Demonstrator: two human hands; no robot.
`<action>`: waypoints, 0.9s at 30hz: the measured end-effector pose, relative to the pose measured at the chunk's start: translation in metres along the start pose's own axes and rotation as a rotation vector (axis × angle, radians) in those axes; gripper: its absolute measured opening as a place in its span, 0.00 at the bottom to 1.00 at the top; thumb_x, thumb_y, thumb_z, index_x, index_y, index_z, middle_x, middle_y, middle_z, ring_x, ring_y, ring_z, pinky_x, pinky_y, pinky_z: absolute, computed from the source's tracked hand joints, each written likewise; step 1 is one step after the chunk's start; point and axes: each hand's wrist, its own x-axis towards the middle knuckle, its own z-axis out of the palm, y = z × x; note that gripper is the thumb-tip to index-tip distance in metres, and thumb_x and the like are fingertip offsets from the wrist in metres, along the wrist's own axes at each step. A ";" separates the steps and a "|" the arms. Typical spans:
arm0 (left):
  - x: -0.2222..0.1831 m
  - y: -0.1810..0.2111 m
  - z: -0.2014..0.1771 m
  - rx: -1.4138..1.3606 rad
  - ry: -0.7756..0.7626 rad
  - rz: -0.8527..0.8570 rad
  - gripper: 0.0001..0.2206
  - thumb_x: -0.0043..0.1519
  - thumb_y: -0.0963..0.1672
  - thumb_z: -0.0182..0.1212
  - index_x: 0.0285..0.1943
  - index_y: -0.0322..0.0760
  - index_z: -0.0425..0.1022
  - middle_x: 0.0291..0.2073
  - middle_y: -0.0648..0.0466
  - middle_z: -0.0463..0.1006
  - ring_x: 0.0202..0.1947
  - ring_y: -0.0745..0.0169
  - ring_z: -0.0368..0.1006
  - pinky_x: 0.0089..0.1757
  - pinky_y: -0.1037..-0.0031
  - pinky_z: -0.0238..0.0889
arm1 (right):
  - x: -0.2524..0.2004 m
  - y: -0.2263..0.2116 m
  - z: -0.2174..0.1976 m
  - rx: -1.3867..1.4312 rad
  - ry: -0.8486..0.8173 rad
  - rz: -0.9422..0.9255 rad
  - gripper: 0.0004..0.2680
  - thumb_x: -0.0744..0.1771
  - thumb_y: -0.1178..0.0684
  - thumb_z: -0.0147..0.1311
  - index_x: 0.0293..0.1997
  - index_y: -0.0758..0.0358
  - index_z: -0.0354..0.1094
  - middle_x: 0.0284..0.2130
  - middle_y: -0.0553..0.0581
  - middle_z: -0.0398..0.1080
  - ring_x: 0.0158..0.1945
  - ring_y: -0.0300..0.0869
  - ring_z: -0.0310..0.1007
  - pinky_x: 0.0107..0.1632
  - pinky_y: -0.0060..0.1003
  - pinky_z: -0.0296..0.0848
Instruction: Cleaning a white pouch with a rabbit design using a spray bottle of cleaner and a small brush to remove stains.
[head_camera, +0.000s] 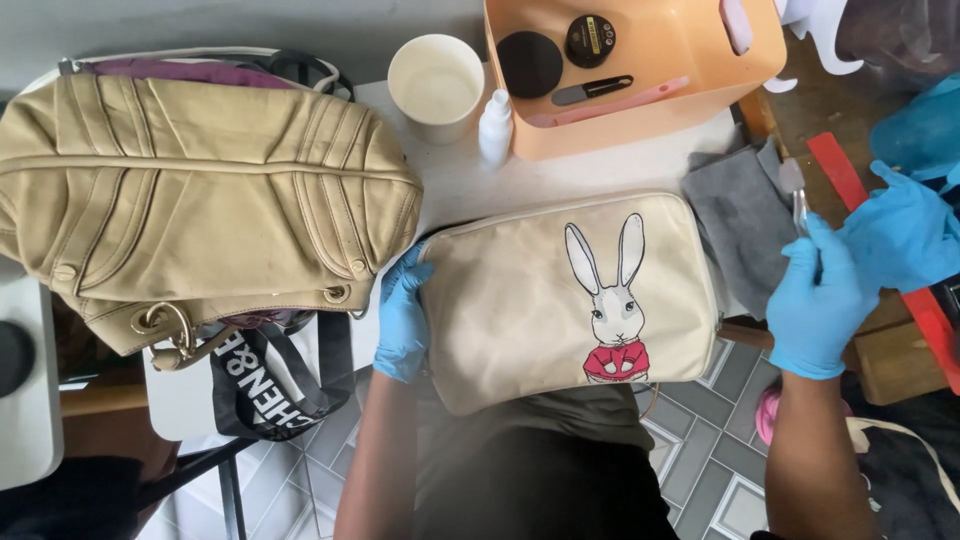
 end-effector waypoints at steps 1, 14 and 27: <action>0.002 -0.003 -0.002 0.001 -0.003 -0.003 0.20 0.51 0.41 0.58 0.53 0.33 0.81 0.52 0.49 0.82 0.57 0.54 0.75 0.60 0.65 0.68 | -0.009 0.016 0.009 -0.003 0.000 0.003 0.11 0.75 0.70 0.49 0.62 0.81 0.77 0.39 0.65 0.77 0.42 0.55 0.77 0.48 0.49 0.75; 0.002 -0.003 -0.003 0.049 -0.060 0.050 0.19 0.52 0.42 0.57 0.52 0.32 0.81 0.50 0.50 0.82 0.54 0.57 0.75 0.59 0.67 0.68 | -0.016 0.021 0.025 -0.198 -0.117 -0.045 0.08 0.72 0.61 0.63 0.58 0.69 0.81 0.45 0.62 0.74 0.40 0.54 0.76 0.39 0.47 0.73; 0.003 -0.004 -0.002 -0.026 -0.034 -0.012 0.21 0.51 0.42 0.58 0.54 0.32 0.80 0.53 0.48 0.81 0.58 0.54 0.74 0.62 0.65 0.66 | -0.013 0.025 0.028 -0.317 -0.333 0.044 0.08 0.72 0.54 0.59 0.57 0.55 0.81 0.45 0.57 0.78 0.39 0.53 0.77 0.33 0.48 0.72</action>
